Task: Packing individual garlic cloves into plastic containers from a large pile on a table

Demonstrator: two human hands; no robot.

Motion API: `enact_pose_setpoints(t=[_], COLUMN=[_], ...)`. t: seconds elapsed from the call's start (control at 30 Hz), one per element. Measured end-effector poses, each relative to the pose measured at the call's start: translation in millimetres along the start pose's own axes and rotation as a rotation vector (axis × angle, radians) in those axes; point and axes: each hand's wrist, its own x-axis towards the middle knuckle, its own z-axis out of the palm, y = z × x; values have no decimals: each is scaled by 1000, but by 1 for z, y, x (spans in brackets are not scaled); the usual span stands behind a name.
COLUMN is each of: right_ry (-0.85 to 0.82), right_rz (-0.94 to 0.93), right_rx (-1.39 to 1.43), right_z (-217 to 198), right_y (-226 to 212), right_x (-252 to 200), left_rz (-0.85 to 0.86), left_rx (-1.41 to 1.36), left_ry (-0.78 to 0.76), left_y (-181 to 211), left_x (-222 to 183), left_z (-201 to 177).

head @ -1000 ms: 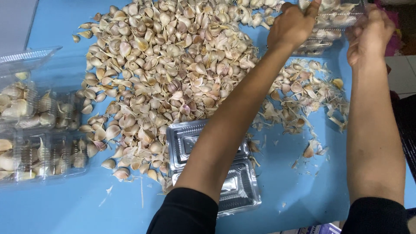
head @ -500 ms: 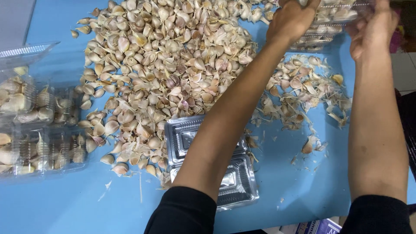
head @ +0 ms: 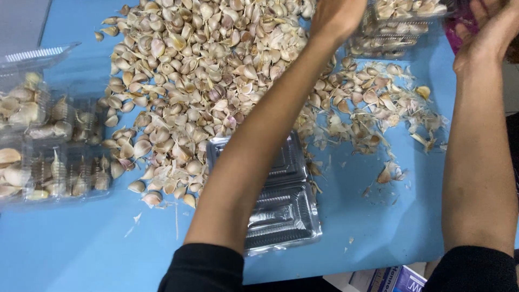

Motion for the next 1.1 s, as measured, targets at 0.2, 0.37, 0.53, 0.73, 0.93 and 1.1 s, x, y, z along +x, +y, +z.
enact_pose_setpoints(t=[0.2, 0.37, 0.53, 0.73, 0.93, 1.1], right_ry=[57, 275, -447, -1127, -1179, -1228], right_rz=[-327, -420, -1139, -820, -685, -740], right_rx=[164, 168, -104, -433, -769, -854], right_z=[-10, -9, 58, 150, 236, 274], right_y=[-2, 19, -55, -36, -9, 4], right_x=[-8, -10, -184, -254, -300, -321], left_rz=[218, 340, 109, 418, 304, 375], left_rx=[159, 370, 531, 872, 876, 792], left_ry=[26, 62, 182, 390, 256, 218], left_y=[-12, -47, -99, -134, -166, -179], left_x=[-72, -151, -188, -200, -199, -203], left_z=[-86, -137, -154, -168, -185, -189])
